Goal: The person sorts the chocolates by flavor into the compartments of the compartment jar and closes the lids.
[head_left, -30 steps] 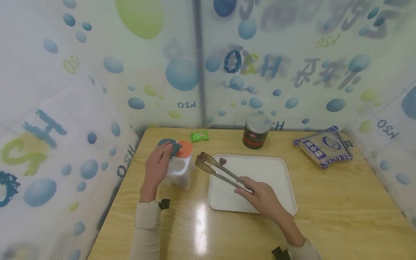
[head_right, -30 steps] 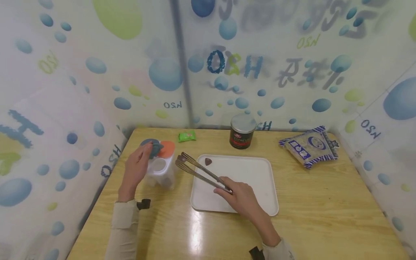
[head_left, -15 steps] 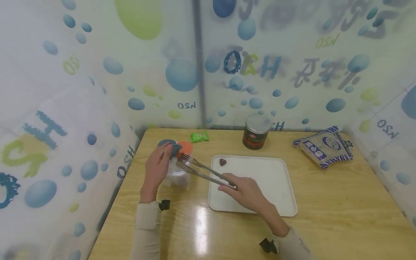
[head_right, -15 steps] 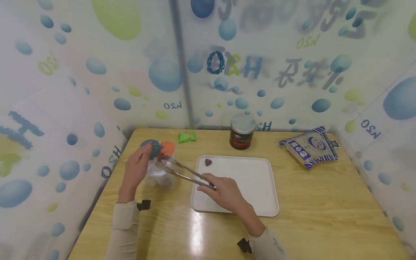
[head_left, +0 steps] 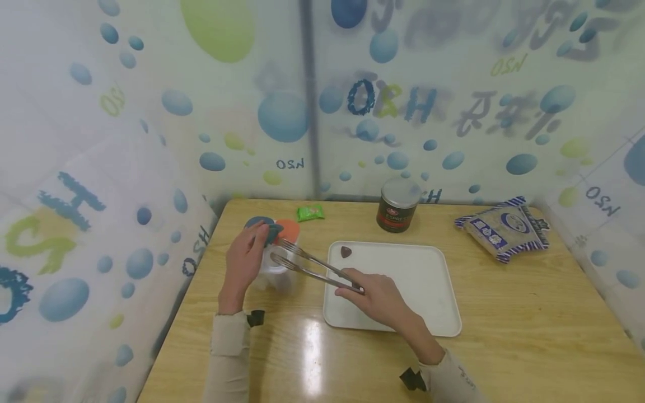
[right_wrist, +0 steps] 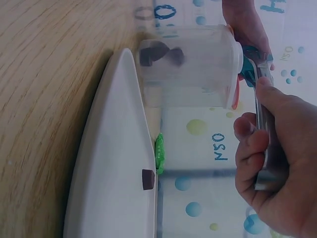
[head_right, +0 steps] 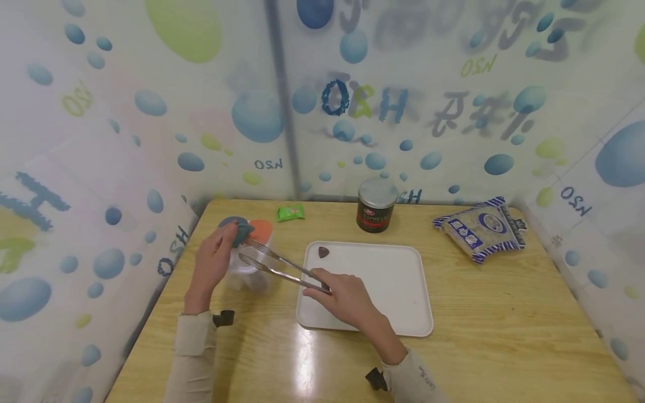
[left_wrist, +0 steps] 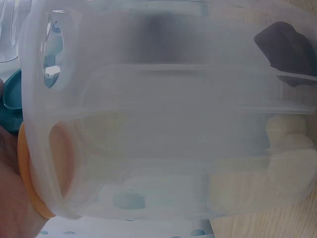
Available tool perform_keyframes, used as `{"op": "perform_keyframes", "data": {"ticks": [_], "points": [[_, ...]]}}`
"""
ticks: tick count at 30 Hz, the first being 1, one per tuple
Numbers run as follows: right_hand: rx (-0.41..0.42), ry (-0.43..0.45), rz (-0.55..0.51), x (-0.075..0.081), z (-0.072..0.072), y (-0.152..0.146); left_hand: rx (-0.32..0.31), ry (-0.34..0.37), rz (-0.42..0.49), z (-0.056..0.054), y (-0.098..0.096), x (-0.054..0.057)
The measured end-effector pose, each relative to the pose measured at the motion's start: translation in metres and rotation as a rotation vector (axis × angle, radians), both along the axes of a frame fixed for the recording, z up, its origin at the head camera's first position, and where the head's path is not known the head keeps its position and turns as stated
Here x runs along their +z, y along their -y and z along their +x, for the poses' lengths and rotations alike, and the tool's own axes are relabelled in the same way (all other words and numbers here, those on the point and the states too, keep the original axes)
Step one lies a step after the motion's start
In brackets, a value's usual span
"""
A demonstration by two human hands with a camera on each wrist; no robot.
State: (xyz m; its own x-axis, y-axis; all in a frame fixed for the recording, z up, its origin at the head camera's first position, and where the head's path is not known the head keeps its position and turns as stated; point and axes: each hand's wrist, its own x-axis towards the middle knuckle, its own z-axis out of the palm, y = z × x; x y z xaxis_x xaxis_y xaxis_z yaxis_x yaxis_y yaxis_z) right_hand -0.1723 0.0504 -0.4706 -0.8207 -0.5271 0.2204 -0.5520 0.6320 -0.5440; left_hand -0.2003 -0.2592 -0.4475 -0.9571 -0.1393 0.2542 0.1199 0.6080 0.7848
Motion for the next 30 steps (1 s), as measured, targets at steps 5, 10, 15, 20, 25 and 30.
{"op": "perform_keyframes", "data": {"ticks": [5,10,15,20,25,30], "points": [[-0.024,0.007,-0.009,-0.003,0.001,-0.004,0.004,0.005,-0.004,0.0,0.0,0.0],[-0.072,0.06,-0.018,-0.01,0.002,-0.011,0.003,0.007,-0.005,0.0,-0.001,0.001],[-0.116,0.073,-0.04,-0.016,0.001,-0.02,0.01,0.007,0.01,0.0,-0.001,0.001],[-0.173,0.04,-0.054,-0.024,-0.002,-0.028,0.006,0.003,0.014,0.0,0.0,0.002],[-0.25,0.044,-0.028,-0.04,-0.008,-0.038,0.009,0.013,0.004,0.0,-0.001,0.002],[-0.318,0.095,0.042,-0.052,-0.015,-0.048,0.013,0.009,-0.007,0.0,-0.002,0.002]]}}
